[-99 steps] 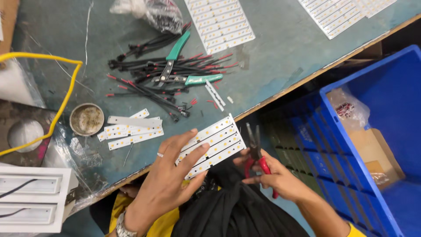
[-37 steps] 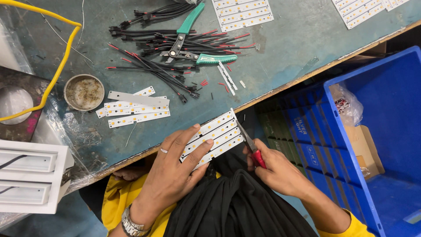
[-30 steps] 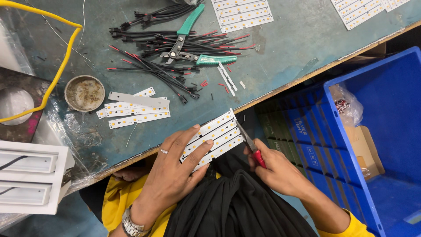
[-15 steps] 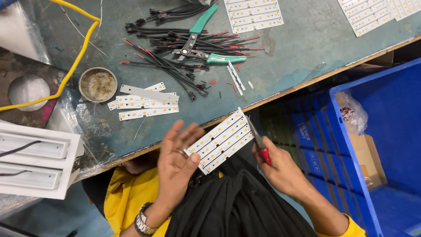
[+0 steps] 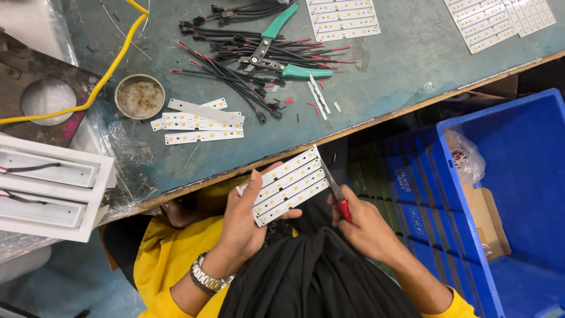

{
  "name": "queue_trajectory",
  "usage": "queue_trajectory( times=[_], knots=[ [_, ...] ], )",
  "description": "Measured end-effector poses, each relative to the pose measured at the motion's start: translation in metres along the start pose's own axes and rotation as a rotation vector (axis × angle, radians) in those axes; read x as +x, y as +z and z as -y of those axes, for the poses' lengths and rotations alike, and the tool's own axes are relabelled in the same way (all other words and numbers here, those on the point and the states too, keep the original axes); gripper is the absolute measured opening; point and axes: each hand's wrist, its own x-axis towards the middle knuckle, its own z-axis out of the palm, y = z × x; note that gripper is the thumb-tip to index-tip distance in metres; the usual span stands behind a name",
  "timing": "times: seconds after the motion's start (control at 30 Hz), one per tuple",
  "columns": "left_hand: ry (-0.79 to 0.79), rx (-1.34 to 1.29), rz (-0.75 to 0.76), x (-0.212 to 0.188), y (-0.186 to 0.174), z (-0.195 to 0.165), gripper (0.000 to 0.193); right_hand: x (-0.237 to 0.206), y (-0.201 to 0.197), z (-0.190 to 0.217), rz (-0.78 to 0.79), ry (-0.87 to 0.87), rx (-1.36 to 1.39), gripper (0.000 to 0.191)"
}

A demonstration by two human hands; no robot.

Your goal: The person uses pliers to trim the ends of several LED strips, then places them into a white fixture. They use a soldering iron to attach wires to the LED strips and secure them in the fixture. The person repeats this process for multiple LED strips.

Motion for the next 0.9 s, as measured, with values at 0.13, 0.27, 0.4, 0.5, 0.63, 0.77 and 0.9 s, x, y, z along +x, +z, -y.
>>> queue_trajectory(
  times=[0.13, 0.27, 0.4, 0.5, 0.63, 0.77, 0.9],
  knots=[
    [0.01, -0.012, 0.007, -0.002, 0.003, -0.003, 0.061, -0.004, -0.001, -0.002, 0.017, -0.003, -0.004, 0.037],
    [0.017, -0.018, 0.007, -0.003, 0.007, -0.007, 0.062, -0.003, -0.003, -0.005, -0.009, -0.047, -0.05, 0.036],
    [-0.037, -0.147, 0.028, -0.001, 0.011, -0.011, 0.071, 0.002, -0.005, -0.009, -0.021, -0.049, -0.073, 0.03],
    [-0.071, -0.035, -0.058, 0.006, 0.014, -0.012, 0.068, 0.008, -0.002, -0.01, -0.05, -0.062, -0.056, 0.026],
    [-0.077, -0.022, -0.1, 0.013, 0.016, -0.012, 0.061, 0.014, -0.002, -0.01, -0.03, -0.023, -0.011, 0.026],
    [-0.066, 0.011, -0.11, 0.015, 0.014, -0.013, 0.06, 0.017, -0.004, -0.013, 0.057, 0.053, 0.013, 0.023],
    [-0.044, 0.023, -0.09, 0.019, 0.009, -0.013, 0.06, 0.018, -0.004, -0.024, 0.176, 0.047, 0.214, 0.024]
  ],
)
